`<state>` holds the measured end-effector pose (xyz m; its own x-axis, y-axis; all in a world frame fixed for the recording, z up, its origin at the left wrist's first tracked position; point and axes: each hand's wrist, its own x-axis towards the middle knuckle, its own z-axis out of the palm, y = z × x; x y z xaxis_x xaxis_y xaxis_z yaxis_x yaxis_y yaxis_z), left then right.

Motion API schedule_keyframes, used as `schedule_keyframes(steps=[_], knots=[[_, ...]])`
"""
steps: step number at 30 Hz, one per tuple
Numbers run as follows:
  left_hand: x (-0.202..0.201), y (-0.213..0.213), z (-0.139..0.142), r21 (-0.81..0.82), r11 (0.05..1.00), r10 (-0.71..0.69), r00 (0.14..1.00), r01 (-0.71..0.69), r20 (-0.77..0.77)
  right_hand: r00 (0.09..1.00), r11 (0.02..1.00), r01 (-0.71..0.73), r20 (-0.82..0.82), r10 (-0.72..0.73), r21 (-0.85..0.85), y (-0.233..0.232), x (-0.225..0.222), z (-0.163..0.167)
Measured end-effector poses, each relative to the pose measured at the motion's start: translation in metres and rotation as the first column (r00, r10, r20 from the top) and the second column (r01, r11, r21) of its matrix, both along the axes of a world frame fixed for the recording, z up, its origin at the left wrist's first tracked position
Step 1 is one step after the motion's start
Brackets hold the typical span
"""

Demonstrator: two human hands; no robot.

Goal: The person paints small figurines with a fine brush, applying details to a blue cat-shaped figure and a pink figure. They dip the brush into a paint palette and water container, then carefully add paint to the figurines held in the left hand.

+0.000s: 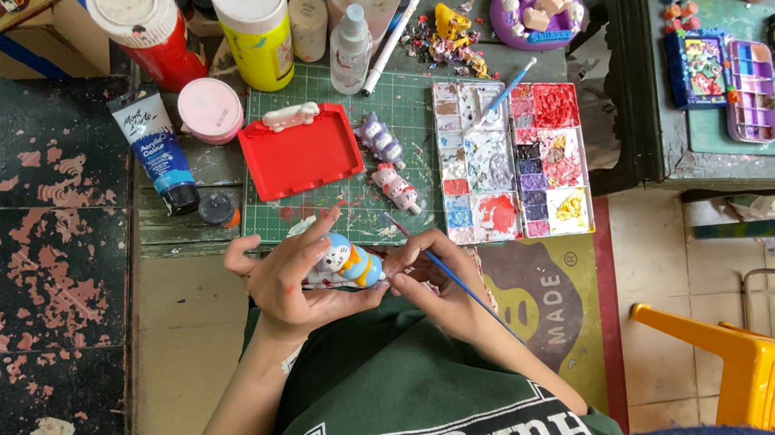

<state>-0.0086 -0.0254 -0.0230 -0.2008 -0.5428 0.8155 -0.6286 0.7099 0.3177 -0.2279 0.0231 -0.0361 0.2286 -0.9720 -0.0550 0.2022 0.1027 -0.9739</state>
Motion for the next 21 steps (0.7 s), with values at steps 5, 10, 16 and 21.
schedule_keyframes(steps=[5,10,16,21], knots=[[-0.003,-0.007,-0.002,0.027,0.999,-0.022,0.999,0.023,-0.028,0.999,0.999,0.053,-0.009,-0.053,0.007,0.000,0.001,0.001],[-0.004,-0.011,-0.002,0.143,0.989,-0.043,0.998,0.036,0.048,0.995,0.995,0.102,-0.005,-0.102,0.020,0.002,-0.001,-0.008],[-0.014,-0.019,-0.004,0.164,0.984,-0.085,0.994,0.073,0.068,0.981,0.983,0.153,0.106,-0.163,0.097,-0.001,-0.008,-0.021],[-0.020,-0.024,-0.006,0.161,0.982,-0.113,0.992,0.101,0.062,0.974,0.978,0.203,0.092,-0.206,0.040,-0.001,-0.008,-0.025]])
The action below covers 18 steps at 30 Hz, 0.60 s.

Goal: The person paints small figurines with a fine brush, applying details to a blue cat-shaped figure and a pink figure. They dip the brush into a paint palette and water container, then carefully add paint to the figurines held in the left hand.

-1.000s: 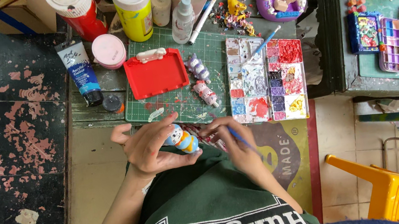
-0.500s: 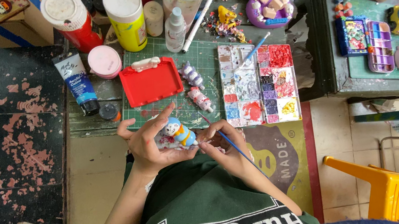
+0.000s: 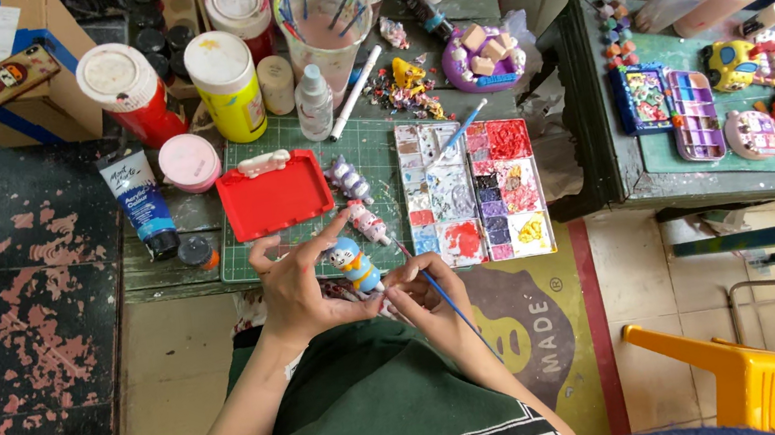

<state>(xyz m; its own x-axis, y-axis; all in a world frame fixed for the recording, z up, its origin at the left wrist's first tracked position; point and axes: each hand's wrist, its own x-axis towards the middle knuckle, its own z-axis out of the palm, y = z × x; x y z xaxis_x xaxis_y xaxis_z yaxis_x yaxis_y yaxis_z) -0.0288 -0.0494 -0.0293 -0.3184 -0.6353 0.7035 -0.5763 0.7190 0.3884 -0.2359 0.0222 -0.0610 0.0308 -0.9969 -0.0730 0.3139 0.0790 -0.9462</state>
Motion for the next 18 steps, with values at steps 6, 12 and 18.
schedule_keyframes(steps=[6,12,18], knots=[[-0.009,-0.002,-0.001,0.015,0.999,-0.030,0.999,0.029,0.022,0.997,0.999,0.018,-0.075,-0.015,0.034,0.006,-0.005,0.007],[-0.017,-0.005,0.009,0.028,1.000,0.010,0.992,-0.013,0.123,0.976,0.998,0.047,-0.208,-0.055,-0.046,0.007,-0.010,0.010],[-0.020,-0.005,0.019,0.123,0.989,0.041,0.952,-0.081,0.302,0.902,0.989,0.050,-0.420,-0.103,-0.136,0.001,-0.037,-0.007]])
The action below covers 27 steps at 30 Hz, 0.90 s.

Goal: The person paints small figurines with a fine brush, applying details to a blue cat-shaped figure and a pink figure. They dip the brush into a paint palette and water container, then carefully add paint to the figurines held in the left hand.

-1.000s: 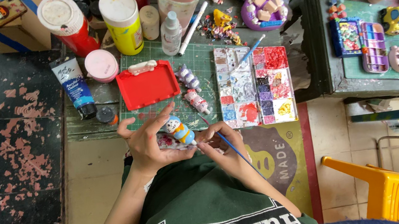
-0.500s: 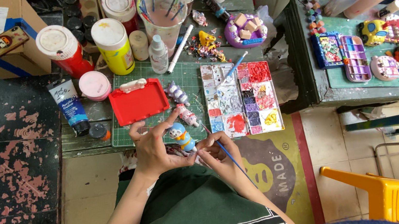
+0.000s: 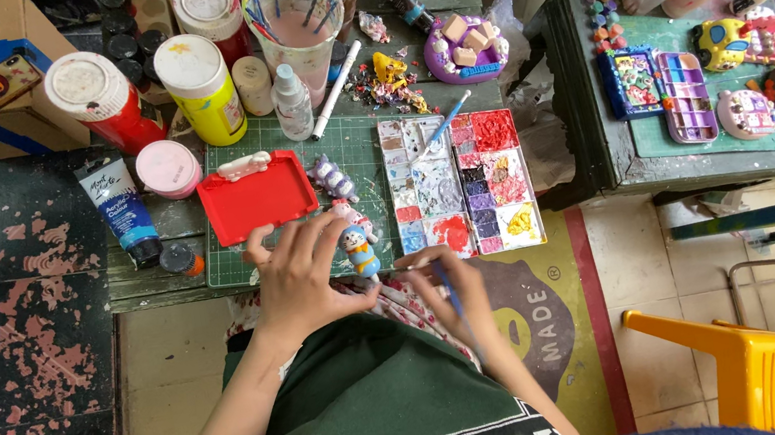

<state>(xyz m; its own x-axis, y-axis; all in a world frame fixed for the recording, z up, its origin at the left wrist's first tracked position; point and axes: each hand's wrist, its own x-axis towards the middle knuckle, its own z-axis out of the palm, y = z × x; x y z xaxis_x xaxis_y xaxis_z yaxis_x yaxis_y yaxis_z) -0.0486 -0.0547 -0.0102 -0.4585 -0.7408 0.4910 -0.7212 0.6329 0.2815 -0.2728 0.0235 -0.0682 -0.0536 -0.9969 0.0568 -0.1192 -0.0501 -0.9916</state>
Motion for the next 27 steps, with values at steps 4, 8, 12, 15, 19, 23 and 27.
schedule_keyframes(steps=[4,8,12,15,19,23,27], knots=[[-0.002,-0.002,0.002,0.064,0.998,0.000,0.988,-0.010,0.156,0.989,0.989,0.148,0.022,-0.148,-0.013,-0.004,-0.044,-0.012],[-0.005,-0.003,0.000,0.070,0.997,-0.030,0.983,0.017,0.179,0.953,0.953,0.303,0.009,-0.303,0.010,0.001,-0.082,-0.008],[-0.003,-0.005,0.001,0.092,0.993,-0.083,0.981,0.068,0.175,0.918,0.922,0.388,0.085,-0.387,0.006,0.009,-0.100,0.003],[-0.001,-0.007,0.003,0.146,0.987,-0.095,0.983,0.072,0.158,0.903,0.907,0.422,0.084,-0.422,0.018,0.011,-0.102,0.007],[0.004,-0.005,0.005,0.192,0.981,-0.042,0.982,0.006,0.186,0.908,0.913,0.407,0.103,-0.407,0.021,0.010,-0.099,0.003],[0.008,-0.001,0.004,0.188,0.982,-0.005,0.983,-0.029,0.181,0.932,0.940,0.341,0.129,-0.338,-0.008,0.007,-0.096,-0.005],[0.008,0.005,-0.001,0.155,0.987,0.018,0.984,-0.046,0.179,0.939,0.949,0.315,0.144,-0.312,0.003,0.003,-0.090,-0.012]])
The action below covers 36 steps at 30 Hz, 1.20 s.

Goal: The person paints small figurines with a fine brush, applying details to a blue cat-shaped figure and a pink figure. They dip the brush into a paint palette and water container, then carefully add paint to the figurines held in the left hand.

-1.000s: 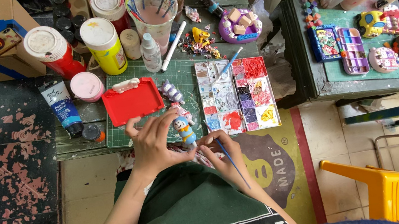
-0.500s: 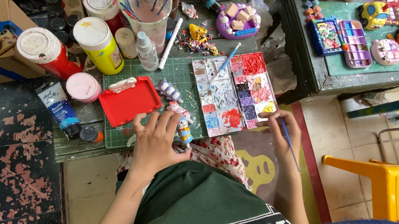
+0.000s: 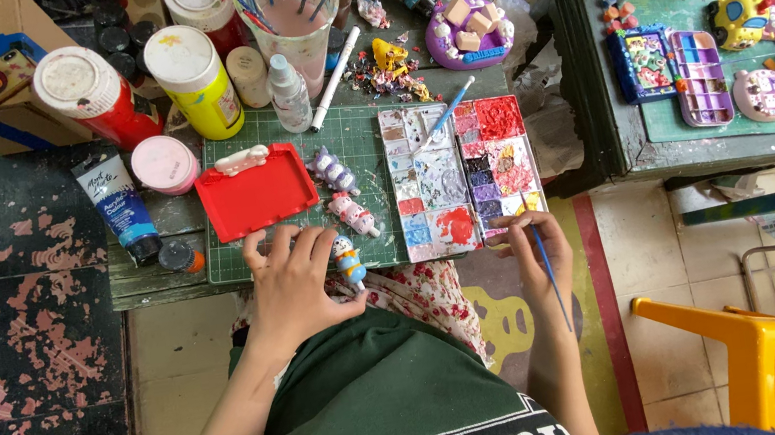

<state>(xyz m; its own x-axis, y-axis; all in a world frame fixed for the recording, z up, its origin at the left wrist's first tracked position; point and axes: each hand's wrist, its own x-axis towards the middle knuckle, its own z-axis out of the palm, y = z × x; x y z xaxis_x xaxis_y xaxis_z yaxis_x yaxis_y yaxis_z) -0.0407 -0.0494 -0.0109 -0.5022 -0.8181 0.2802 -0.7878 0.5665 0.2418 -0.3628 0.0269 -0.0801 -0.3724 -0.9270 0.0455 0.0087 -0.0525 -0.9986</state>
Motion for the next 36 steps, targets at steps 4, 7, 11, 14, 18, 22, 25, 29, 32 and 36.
schedule_keyframes(steps=[4,7,11,14,18,22,25,29,32,36], knots=[[0.001,-0.001,-0.004,-0.014,1.000,0.014,1.000,-0.014,-0.012,0.993,0.996,-0.087,-0.078,0.085,-0.015,-0.003,0.021,-0.005],[0.004,-0.002,-0.006,0.010,0.999,0.032,0.999,-0.031,-0.026,0.994,0.994,-0.105,-0.031,0.106,0.022,-0.002,0.038,-0.005],[0.010,0.001,-0.009,0.035,0.996,0.081,0.995,-0.079,-0.062,0.995,0.995,-0.101,-0.013,0.101,-0.016,-0.002,0.042,-0.002],[0.013,0.003,-0.013,-0.016,0.993,0.117,0.992,-0.118,-0.056,0.995,0.994,-0.092,-0.032,0.090,-0.055,-0.004,0.043,-0.004],[0.017,0.006,-0.017,-0.030,0.988,0.152,0.985,-0.155,-0.083,0.995,0.995,-0.092,-0.042,0.090,-0.037,-0.003,0.044,-0.005],[0.021,0.011,-0.015,0.011,0.987,0.157,0.977,-0.157,-0.141,0.998,0.997,-0.070,-0.010,0.070,-0.033,-0.005,0.045,-0.002],[0.018,0.007,-0.014,-0.006,0.989,0.148,0.979,-0.150,-0.143,1.000,0.999,-0.027,-0.017,0.026,-0.040,-0.009,0.042,0.003],[0.000,-0.002,-0.014,-0.005,0.995,0.097,0.984,-0.099,-0.146,0.998,0.998,0.054,0.039,-0.053,-0.036,-0.004,0.037,0.008],[-0.018,-0.010,-0.016,0.098,0.989,0.118,0.991,-0.111,-0.068,0.996,0.995,0.073,0.053,-0.069,-0.070,-0.002,0.033,0.008],[-0.033,-0.017,-0.022,0.062,0.986,0.153,0.987,-0.156,0.048,0.995,0.996,0.080,0.066,-0.078,-0.032,0.001,0.031,0.002]])
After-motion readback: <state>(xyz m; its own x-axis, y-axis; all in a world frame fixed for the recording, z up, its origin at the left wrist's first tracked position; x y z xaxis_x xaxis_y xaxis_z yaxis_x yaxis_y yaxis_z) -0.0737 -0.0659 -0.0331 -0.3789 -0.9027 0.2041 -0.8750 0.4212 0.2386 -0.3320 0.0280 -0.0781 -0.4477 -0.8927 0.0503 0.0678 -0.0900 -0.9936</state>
